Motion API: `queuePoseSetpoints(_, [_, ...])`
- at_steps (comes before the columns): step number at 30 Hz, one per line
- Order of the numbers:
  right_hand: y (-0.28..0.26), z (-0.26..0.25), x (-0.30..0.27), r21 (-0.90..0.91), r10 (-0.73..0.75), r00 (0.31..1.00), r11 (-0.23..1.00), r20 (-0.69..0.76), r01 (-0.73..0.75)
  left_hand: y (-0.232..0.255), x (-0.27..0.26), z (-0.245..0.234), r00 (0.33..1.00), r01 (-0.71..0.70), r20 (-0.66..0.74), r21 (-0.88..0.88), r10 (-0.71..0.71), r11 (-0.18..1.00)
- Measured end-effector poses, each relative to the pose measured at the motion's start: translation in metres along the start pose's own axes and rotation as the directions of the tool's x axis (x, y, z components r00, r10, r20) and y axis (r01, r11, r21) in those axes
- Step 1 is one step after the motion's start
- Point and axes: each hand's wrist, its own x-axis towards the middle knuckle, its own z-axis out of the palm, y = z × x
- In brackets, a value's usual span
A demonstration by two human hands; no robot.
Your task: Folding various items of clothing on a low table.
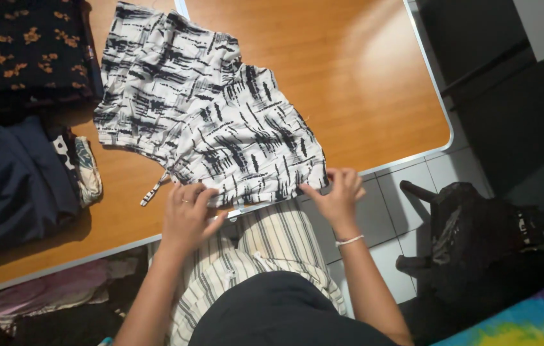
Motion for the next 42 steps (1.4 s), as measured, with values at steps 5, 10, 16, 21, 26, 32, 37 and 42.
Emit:
queuePoseSetpoints(5, [0.023,0.025,-0.007,0.176,-0.101,0.995,0.979,0.007,0.098,-0.002,-0.012,-0.014,0.999,-0.009,0.041,-0.024,0.01,1.0])
queuePoseSetpoints(10, [0.039,0.017,-0.002,0.873,0.134,0.921,0.294,0.367,-0.39,-0.006,-0.028,-0.013,1.0,-0.031,-0.005,-0.058,0.03,0.998])
queuePoseSetpoints(16, [0.058,-0.014,-0.003,0.761,-0.013,0.861,0.474,0.508,-0.442,-0.001,-0.027,-0.026,0.989,-0.148,-0.024,-0.077,0.147,0.986])
queuePoseSetpoints(21, [0.049,-0.066,-0.006,0.638,-0.117,0.917,0.751,0.382,-0.17,-0.001,-0.032,-0.01,0.972,-0.236,-0.053,-0.134,0.23,0.963])
queuePoseSetpoints(26, [0.109,-0.09,-0.012,0.462,0.019,0.975,0.879,0.222,-0.122,0.056,-0.029,-0.021,0.982,-0.136,0.085,-0.296,0.167,0.945])
queuePoseSetpoints(32, [0.042,-0.122,0.052,0.884,0.013,0.987,0.442,0.163,-0.151,0.102,-0.036,-0.038,0.994,0.058,0.11,-0.646,0.018,0.761])
queuePoseSetpoints(37, [-0.02,-0.04,0.142,0.781,-0.133,0.971,0.62,0.199,-0.075,0.087,-0.059,-0.03,0.897,0.399,0.219,-0.775,-0.385,0.49])
queuePoseSetpoints(42, [-0.203,0.068,0.19,0.847,-0.405,0.847,0.522,0.345,-0.095,0.053,-0.075,-0.039,0.593,0.692,0.276,-0.656,-0.757,0.303])
